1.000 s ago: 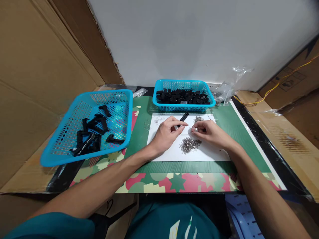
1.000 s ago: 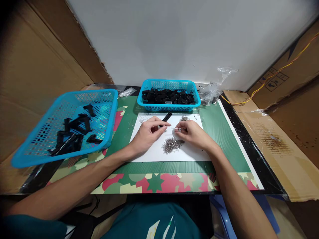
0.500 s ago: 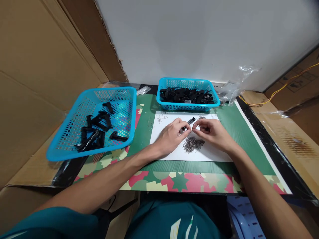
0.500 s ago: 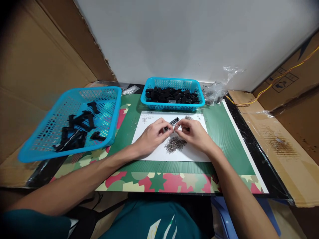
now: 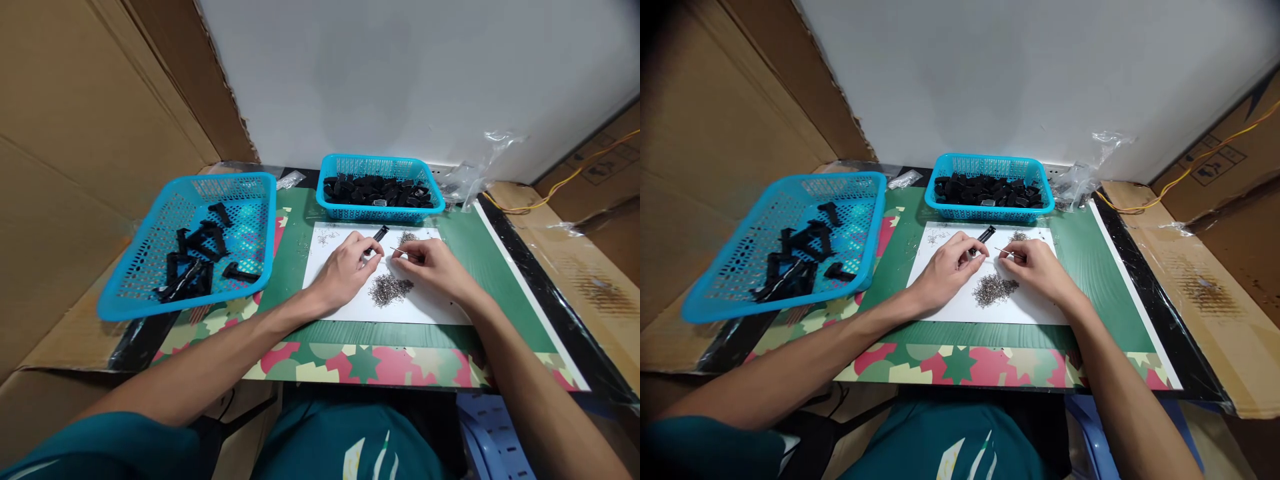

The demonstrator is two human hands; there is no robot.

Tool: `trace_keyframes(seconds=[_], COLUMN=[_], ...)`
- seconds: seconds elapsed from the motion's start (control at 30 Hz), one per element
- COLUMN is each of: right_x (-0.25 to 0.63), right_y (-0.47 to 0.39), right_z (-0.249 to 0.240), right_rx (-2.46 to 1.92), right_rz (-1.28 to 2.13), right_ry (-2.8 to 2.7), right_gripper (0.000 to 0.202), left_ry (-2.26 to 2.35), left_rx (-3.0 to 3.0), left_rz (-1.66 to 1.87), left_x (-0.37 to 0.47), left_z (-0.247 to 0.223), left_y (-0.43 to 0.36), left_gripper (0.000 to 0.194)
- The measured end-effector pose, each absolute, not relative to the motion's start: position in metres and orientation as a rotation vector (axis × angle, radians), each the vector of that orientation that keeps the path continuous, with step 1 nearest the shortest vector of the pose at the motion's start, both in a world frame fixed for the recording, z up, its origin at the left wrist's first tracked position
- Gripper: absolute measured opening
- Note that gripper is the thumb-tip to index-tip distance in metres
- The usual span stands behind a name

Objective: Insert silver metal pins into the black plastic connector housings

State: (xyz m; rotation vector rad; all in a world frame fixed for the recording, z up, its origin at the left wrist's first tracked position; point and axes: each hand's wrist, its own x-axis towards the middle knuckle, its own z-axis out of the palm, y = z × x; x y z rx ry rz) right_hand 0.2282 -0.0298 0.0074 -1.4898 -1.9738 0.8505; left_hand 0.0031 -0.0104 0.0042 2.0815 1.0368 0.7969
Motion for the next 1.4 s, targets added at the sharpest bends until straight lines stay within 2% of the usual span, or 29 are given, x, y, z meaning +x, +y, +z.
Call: trace_keyframes(seconds=[0.27, 0.6, 0.9, 1.4], right_x=[0.226, 0.234, 0.233, 0.233], right_y=[-0.028, -0.028, -0.028, -0.027], right_z=[0.002, 0.007, 0.002, 0.005], right_rx=[-1.510, -1.464, -1.539, -1.543], right_rz=[0.880, 0.875, 0.861, 0.923], right_ry=[-2.001, -2.008, -2.005, -1.967], right_gripper=[0.014, 0.032, 0.015, 0.021], left_ry=[1.048, 1.036, 1.038, 1.026], left_rx=[2.067, 2.068, 2.098, 2.110], left_rz=[0.816, 0.793, 0.787, 0.765], left_x=[0.003, 0.003, 0.003, 0.002], left_z=[0.000, 0.000, 0.000, 0.001], left_y=[-0.009, -0.010, -0.011, -0.012], left_gripper=[0.014, 0.014, 0.015, 0.015])
